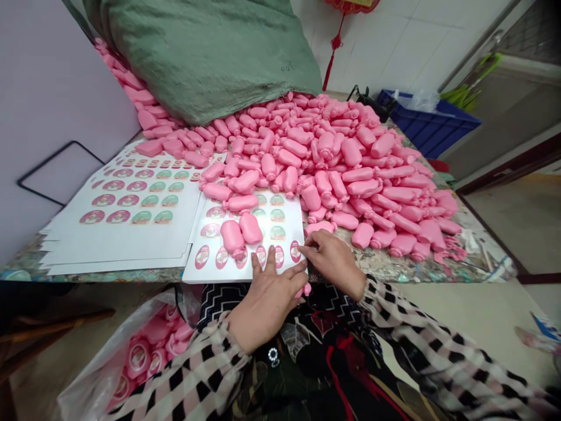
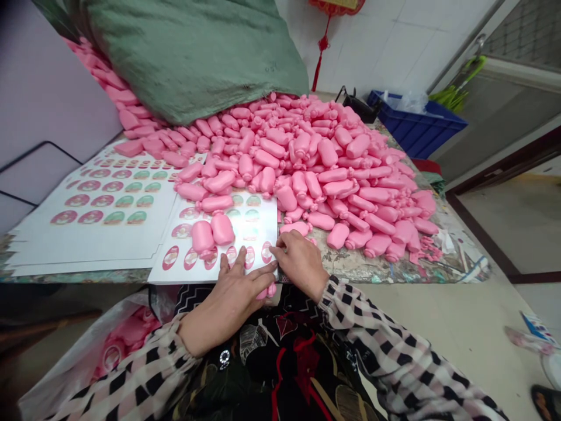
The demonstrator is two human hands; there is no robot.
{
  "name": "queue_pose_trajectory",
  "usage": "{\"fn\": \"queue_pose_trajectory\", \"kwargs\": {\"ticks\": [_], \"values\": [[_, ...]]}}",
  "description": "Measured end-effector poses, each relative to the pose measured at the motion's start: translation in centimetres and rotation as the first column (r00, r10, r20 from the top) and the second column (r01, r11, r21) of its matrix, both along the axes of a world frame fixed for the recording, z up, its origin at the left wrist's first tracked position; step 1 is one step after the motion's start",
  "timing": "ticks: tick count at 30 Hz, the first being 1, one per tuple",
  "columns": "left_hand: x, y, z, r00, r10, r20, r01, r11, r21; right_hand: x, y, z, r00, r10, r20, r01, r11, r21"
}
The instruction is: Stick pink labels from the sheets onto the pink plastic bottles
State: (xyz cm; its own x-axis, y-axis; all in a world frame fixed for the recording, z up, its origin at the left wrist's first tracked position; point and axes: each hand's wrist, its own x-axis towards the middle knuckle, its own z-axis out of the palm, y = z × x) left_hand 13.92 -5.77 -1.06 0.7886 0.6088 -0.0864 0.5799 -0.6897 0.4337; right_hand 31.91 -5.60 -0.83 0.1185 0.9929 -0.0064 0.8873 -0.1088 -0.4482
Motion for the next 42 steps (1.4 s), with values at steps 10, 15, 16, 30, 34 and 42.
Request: {"fn": "queue_pose_trajectory", "kwargs": {"ticks": [10,15,16,30,34,42], "values": [[0.0,-0.1,0.2,1.0,0.004,0.003,-0.004,1.0,0.017,-0.7,0.2,0.8,0.998,-0.059,0.023,0.059,0.998,0.017],[0.0,-0.1,0.1,1.0,0.003,0.01,-0.003,1.0,0.023,-0.7,0.4,1.0,0.997,-0.068,0.036,0.069,0.998,-0.013],[0.0,-0.1,0.0,1.0,0.003,0.007,-0.003,1.0,0.024,-0.7,0.3,1.1,0.997,-0.068,0.036,0.068,0.998,-0.017],[0.0,-0.2,-0.8,1.0,-0.015,0.018,0.014,0.998,0.066,-1.7,-0.6,2.5,0.994,-0.004,0.107,-0.003,0.998,0.061],[-0.2,-0.3,-1.5,0.998,-0.038,0.04,0.034,0.994,0.1,-1.5,-0.4,2.4,0.999,-0.016,0.042,0.013,0.997,0.071],[-0.2,-0.4,-2.6,0.997,-0.064,0.051,0.055,0.985,0.161,-1.1,-0.9,1.8,0.991,-0.064,-0.119,0.082,0.985,0.149]]}}
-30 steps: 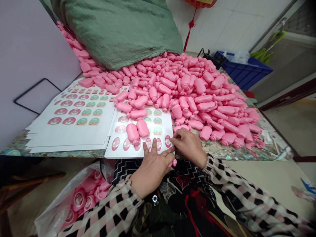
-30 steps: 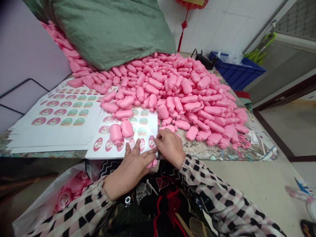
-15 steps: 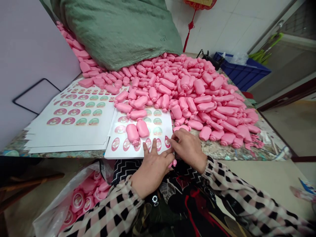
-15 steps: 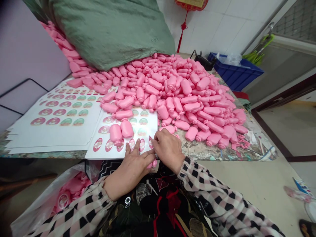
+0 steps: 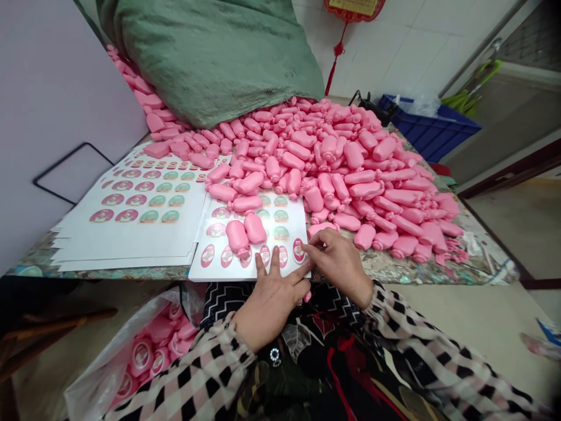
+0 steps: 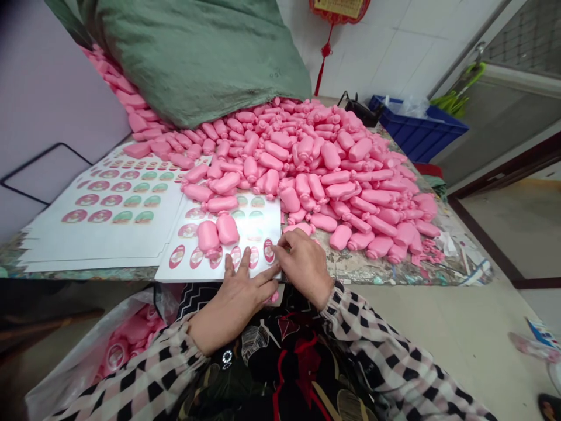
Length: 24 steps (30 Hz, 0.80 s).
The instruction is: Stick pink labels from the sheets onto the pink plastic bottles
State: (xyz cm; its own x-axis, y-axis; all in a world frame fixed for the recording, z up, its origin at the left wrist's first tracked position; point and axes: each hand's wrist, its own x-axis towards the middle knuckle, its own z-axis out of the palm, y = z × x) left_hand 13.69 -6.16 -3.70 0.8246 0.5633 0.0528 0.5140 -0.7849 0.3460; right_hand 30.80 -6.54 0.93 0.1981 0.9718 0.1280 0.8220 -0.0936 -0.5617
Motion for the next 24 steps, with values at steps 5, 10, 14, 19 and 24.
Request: {"fn": "queue_pose_trajectory", "kwargs": {"ticks": [5,10,14,19,24], "values": [[-0.2,0.0,1.0,1.0,-0.003,0.004,0.003,0.998,-0.06,1.1,-0.3,0.1,0.991,-0.022,-0.129,0.037,0.993,0.116],[-1.1,-0.7,4.7,0.979,0.017,0.202,0.043,0.956,-0.29,2.9,-0.9,0.4,0.871,-0.081,-0.485,0.146,0.984,0.099],[-1.0,-0.6,6.3,0.787,0.489,0.377,0.008,0.603,-0.798,3.3,-1.7,1.3,0.683,-0.052,-0.728,0.144,0.988,0.065],[1.0,0.8,6.0,0.568,0.805,0.173,0.381,-0.071,-0.922,1.6,-2.5,2.3,0.595,0.004,-0.804,0.064,0.997,0.052],[2.4,1.0,5.5,0.497,0.864,0.087,0.439,-0.163,-0.883,0.2,-2.8,2.5,0.687,0.029,-0.726,0.02,0.998,0.059]]}}
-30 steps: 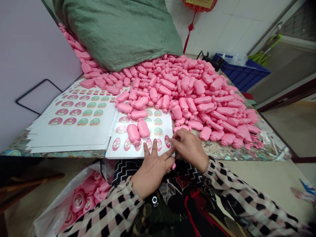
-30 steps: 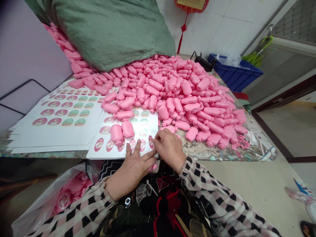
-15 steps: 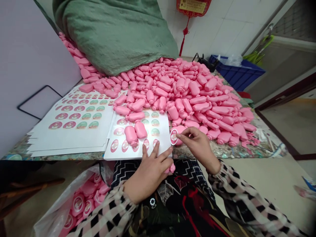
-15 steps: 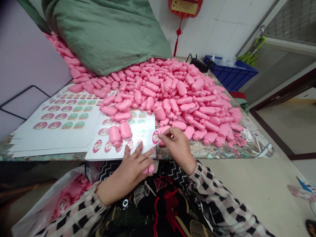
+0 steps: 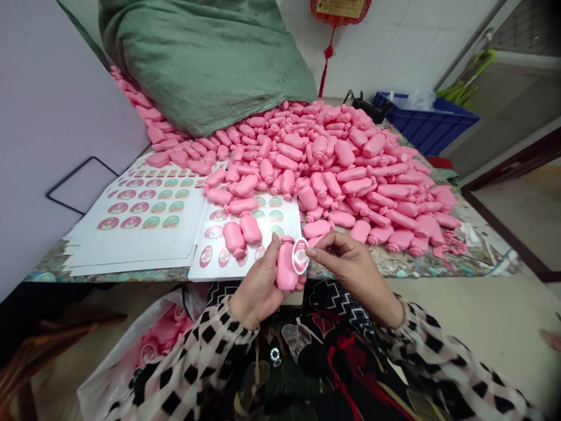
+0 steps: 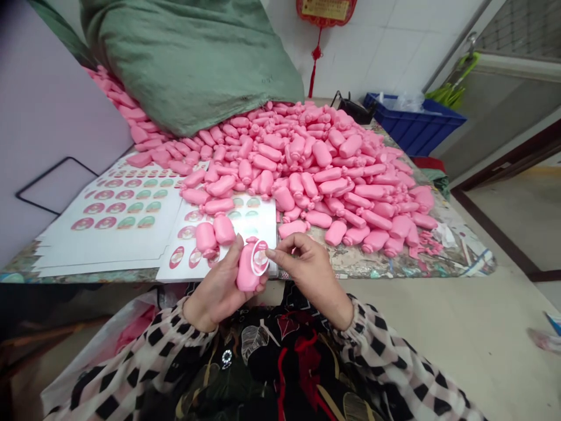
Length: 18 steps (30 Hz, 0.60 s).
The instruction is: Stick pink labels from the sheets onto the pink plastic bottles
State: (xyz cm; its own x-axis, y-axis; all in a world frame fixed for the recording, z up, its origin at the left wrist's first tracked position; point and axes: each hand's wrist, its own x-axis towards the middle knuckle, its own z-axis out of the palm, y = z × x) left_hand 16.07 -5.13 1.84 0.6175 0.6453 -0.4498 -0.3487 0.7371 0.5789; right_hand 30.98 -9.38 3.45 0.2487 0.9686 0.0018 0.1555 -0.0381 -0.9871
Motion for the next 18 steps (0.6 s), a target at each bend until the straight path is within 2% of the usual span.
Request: {"fn": "queue_pose_trajectory", "kwargs": {"ticks": [5,10,18], "values": [[0.2,-0.3,-0.3,1.0,-0.015,0.013,0.014,1.0,0.008,-0.5,-0.2,-0.3,0.999,0.04,0.037,-0.04,0.999,0.008],[0.2,-0.2,-0.2,1.0,0.012,-0.014,-0.012,0.999,0.03,-1.1,-0.3,-0.3,0.995,0.1,-0.011,-0.1,0.995,0.003],[0.0,-0.2,-0.4,1.0,0.015,-0.016,-0.014,1.0,0.023,-1.5,-0.4,-0.3,0.99,0.126,-0.071,-0.128,0.991,-0.033]]}}
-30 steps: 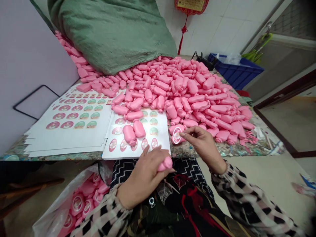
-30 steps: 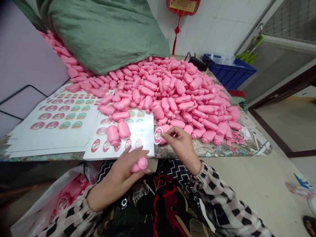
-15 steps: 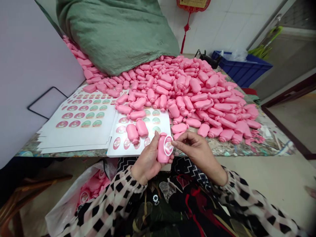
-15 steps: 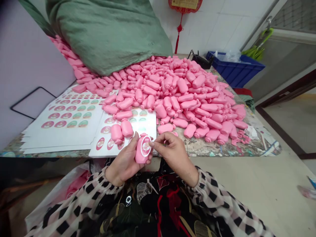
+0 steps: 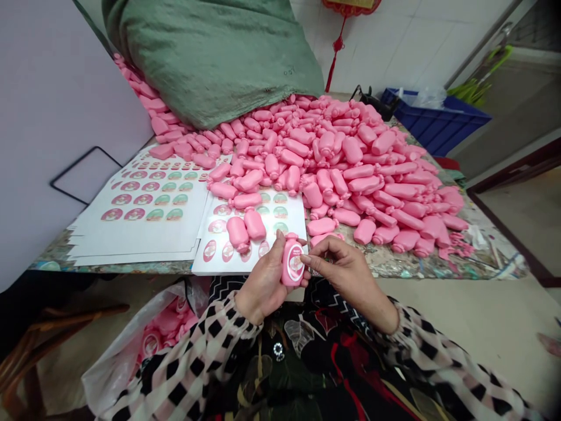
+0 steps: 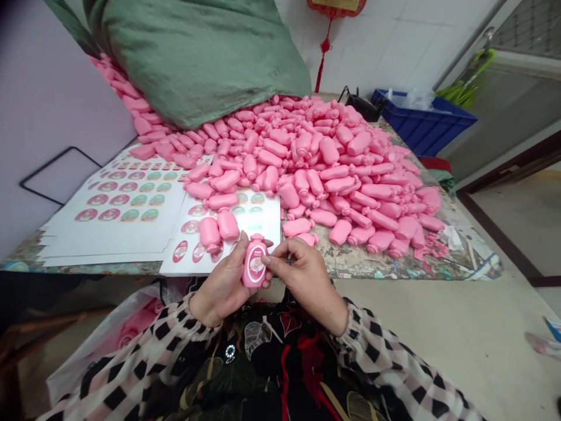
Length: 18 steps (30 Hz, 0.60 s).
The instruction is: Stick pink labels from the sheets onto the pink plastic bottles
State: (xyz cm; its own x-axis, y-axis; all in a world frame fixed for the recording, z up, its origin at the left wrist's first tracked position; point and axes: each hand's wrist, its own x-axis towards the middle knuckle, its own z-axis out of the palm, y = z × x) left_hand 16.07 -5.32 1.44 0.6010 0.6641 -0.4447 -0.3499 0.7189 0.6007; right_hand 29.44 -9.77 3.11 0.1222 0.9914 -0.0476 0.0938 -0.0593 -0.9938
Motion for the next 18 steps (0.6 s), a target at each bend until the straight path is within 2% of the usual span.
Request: {"fn": "queue_pose_trajectory", "kwargs": {"ticks": [5,13,18], "values": [[0.0,0.0,0.0,1.0,0.008,-0.025,-0.008,1.0,-0.008,-0.1,0.1,-0.5,1.0,0.019,-0.022,-0.019,1.0,0.009],[-0.2,-0.1,0.0,0.999,0.016,-0.029,-0.016,1.0,0.0,0.0,0.0,-1.0,0.999,-0.007,0.049,0.007,1.0,-0.009],[-0.5,-0.1,0.0,0.997,-0.075,0.005,0.075,0.997,0.011,0.4,-0.1,-1.3,0.985,-0.021,0.17,0.02,1.0,0.007]]}}
